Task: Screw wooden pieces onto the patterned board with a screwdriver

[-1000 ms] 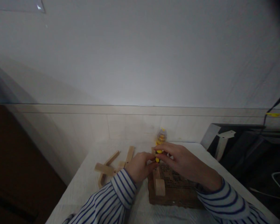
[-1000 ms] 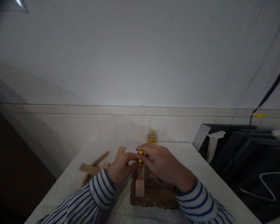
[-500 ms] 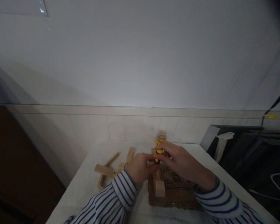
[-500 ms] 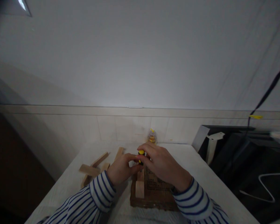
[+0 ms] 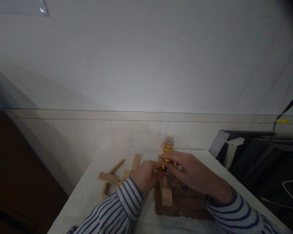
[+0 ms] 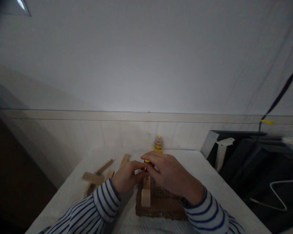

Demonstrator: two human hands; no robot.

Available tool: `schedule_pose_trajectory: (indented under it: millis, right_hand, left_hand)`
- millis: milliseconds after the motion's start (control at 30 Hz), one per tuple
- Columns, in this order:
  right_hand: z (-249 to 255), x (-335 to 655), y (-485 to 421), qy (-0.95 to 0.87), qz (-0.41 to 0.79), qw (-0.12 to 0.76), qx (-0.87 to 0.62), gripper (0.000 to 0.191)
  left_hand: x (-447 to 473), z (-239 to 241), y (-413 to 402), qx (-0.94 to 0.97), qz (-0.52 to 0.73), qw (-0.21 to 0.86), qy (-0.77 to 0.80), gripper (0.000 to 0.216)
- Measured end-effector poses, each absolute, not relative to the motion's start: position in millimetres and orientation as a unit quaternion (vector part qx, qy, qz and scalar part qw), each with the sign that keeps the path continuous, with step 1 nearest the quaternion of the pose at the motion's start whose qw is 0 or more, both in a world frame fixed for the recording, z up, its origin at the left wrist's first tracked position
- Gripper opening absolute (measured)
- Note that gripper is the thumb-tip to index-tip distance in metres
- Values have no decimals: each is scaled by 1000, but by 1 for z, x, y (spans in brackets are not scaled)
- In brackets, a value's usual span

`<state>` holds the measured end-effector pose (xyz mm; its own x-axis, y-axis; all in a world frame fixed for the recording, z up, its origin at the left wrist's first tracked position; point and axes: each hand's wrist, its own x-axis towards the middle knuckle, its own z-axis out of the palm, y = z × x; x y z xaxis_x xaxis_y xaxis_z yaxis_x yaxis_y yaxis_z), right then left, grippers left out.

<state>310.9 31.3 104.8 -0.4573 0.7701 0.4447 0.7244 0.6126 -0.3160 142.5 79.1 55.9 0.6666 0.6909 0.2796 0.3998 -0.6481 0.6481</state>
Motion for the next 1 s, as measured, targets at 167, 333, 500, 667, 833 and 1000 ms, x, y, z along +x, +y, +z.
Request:
schedule_pose_trajectory:
  millis: [167, 333, 500, 667, 833, 1000]
  right_hand:
    - [103, 312, 33, -856, 39, 274, -437, 23]
    - [103, 312, 34, -855, 46, 262, -446, 22]
    - [107, 310, 32, -849, 46, 257, -459, 18]
    - [107, 309, 32, -849, 43, 263, -457, 17]
    - [103, 308, 34, -849, 38, 258, -460, 20]
    - [103, 309, 35, -845, 34, 261, -466, 24]
  left_hand:
    - [142, 56, 79, 873, 252, 277, 312, 20]
    - [141, 57, 79, 884, 246, 276, 284, 23]
    - [141, 57, 79, 888, 237, 271, 286, 23]
    - [140, 55, 81, 884, 241, 283, 285, 24]
    - [143, 51, 81, 861, 268, 288, 322, 20]
    - [145, 51, 80, 841, 293, 278, 360, 20]
